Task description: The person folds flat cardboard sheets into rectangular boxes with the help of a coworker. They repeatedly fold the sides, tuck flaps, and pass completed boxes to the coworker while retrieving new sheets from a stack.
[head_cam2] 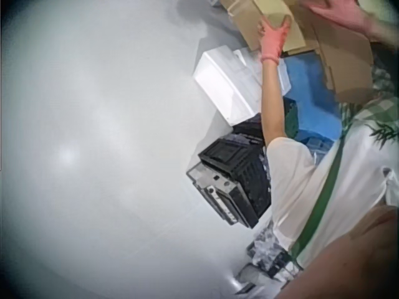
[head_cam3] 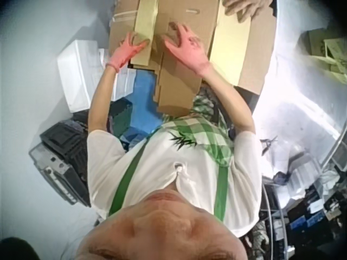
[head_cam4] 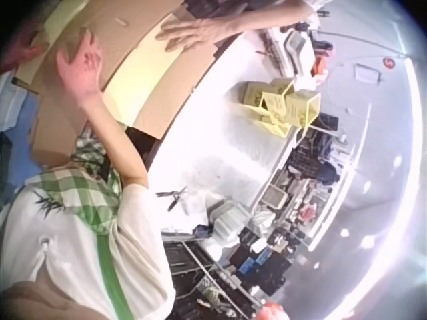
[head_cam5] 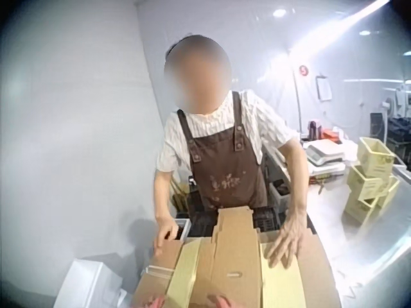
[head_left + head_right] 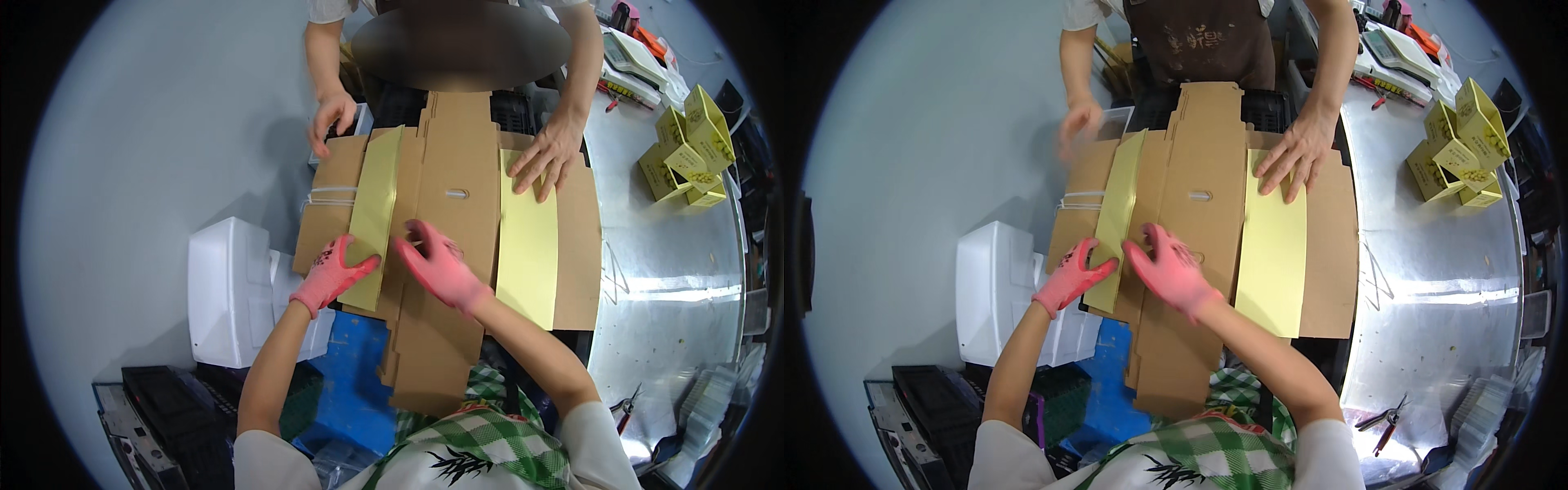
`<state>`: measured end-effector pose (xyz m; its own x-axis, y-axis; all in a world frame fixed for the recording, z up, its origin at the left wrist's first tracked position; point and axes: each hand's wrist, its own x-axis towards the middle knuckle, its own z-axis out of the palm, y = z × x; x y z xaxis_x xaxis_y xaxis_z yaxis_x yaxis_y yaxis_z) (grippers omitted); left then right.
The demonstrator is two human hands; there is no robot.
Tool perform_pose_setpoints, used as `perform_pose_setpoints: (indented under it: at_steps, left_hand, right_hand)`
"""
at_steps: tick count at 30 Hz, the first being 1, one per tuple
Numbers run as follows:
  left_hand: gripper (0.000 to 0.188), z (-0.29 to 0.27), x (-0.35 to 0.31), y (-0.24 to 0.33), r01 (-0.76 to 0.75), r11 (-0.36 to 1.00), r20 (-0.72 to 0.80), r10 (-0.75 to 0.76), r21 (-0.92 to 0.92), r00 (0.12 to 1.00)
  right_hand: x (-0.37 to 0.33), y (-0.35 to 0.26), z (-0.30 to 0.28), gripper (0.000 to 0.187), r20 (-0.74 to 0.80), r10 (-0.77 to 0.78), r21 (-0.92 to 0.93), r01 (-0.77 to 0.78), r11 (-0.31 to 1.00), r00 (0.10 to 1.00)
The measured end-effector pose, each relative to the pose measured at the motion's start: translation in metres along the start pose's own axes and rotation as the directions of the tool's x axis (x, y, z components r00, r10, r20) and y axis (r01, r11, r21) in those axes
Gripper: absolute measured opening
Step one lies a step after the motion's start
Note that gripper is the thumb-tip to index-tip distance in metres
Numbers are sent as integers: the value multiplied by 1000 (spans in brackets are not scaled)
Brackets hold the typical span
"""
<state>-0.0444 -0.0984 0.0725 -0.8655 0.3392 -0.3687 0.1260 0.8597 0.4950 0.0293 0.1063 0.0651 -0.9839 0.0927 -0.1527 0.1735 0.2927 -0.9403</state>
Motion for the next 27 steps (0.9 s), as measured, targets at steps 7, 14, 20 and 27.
perform_pose_setpoints:
  at_steps: [7,14,20,27]
  left_hand:
    - [82,-6,-7,-7,-46,995,64,52,-83,997]
    - [87,-3,-13,0,-120,986,62,127,-114,990]
    - [68,-54,-32,-54,226,972,-524,-221,-55,823]
    - [57,27,-15,5,-212,964,-451,264,163,853]
  right_hand:
    - [62,27,55,70,260,135,302,-213,929,956]
    - [69,50,66,68,194,-2,380,-74,922,981]
    - [59,23,45,51,217,270,284,-325,902,938]
    - [59,29,32,45,232,285,306,-348,886,930]
